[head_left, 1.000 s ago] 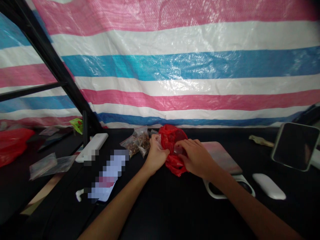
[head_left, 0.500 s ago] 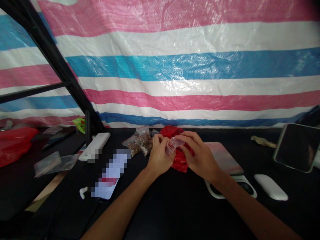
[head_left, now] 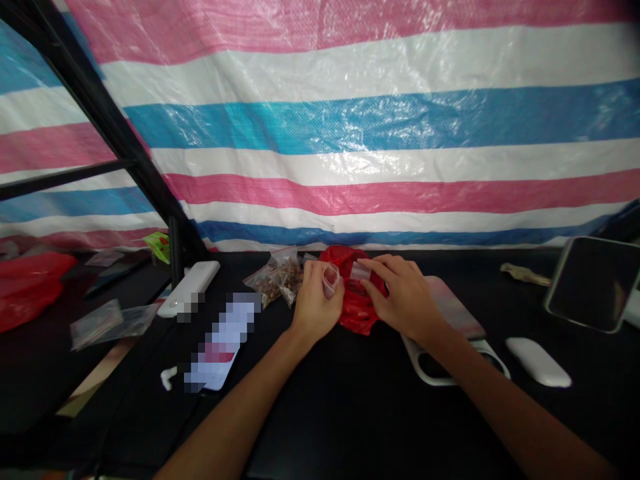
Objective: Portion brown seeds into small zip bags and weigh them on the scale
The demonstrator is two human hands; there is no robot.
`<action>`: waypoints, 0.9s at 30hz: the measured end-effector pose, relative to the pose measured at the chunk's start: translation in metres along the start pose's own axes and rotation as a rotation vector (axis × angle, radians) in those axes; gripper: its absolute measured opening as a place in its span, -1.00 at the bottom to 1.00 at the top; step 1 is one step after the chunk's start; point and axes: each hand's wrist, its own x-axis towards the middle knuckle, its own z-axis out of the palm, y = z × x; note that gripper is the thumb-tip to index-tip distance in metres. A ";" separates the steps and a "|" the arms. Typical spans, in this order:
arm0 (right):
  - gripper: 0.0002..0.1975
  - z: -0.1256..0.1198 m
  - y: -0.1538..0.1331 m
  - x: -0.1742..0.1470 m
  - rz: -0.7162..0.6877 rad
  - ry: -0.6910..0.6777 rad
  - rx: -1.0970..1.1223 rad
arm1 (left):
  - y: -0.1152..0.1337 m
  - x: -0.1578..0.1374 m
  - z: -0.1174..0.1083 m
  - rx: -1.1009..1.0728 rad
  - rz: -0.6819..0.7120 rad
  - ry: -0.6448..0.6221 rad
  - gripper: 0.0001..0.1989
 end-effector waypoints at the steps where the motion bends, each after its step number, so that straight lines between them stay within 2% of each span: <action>1: -0.65 0.002 0.000 -0.001 -0.002 -0.050 -0.015 | -0.001 0.001 0.000 -0.034 -0.003 0.019 -0.91; 4: -0.61 0.009 0.001 -0.004 0.004 -0.138 -0.046 | -0.004 0.002 0.000 -0.130 -0.040 0.033 -0.87; 6: -0.59 0.011 0.000 -0.005 0.007 -0.150 -0.049 | -0.004 0.002 -0.001 -0.150 -0.072 0.012 -0.80; 10: -0.63 0.004 -0.004 -0.002 -0.007 -0.082 0.069 | 0.000 -0.002 -0.002 -0.031 -0.013 -0.048 -0.45; 13: -0.64 -0.001 -0.010 -0.001 -0.072 -0.071 0.209 | 0.002 -0.007 0.000 0.021 0.058 -0.156 -0.23; 16: -0.70 0.000 -0.013 -0.002 -0.101 -0.073 0.252 | 0.003 -0.010 0.003 -0.031 0.085 -0.257 -0.19; 19: -0.77 0.005 -0.008 -0.003 -0.045 0.004 0.265 | 0.005 -0.008 0.001 -0.026 0.094 -0.253 -0.16; 22: -0.78 0.007 0.000 -0.002 0.069 0.136 0.280 | 0.007 -0.005 -0.003 0.099 0.100 -0.278 -0.23; 25: -0.76 0.005 0.005 0.001 0.190 0.195 0.290 | 0.009 -0.004 -0.006 0.232 0.080 -0.361 -0.57; 27: -0.73 0.002 0.006 0.002 0.258 0.237 0.302 | 0.012 -0.005 -0.008 0.218 0.047 -0.378 -0.74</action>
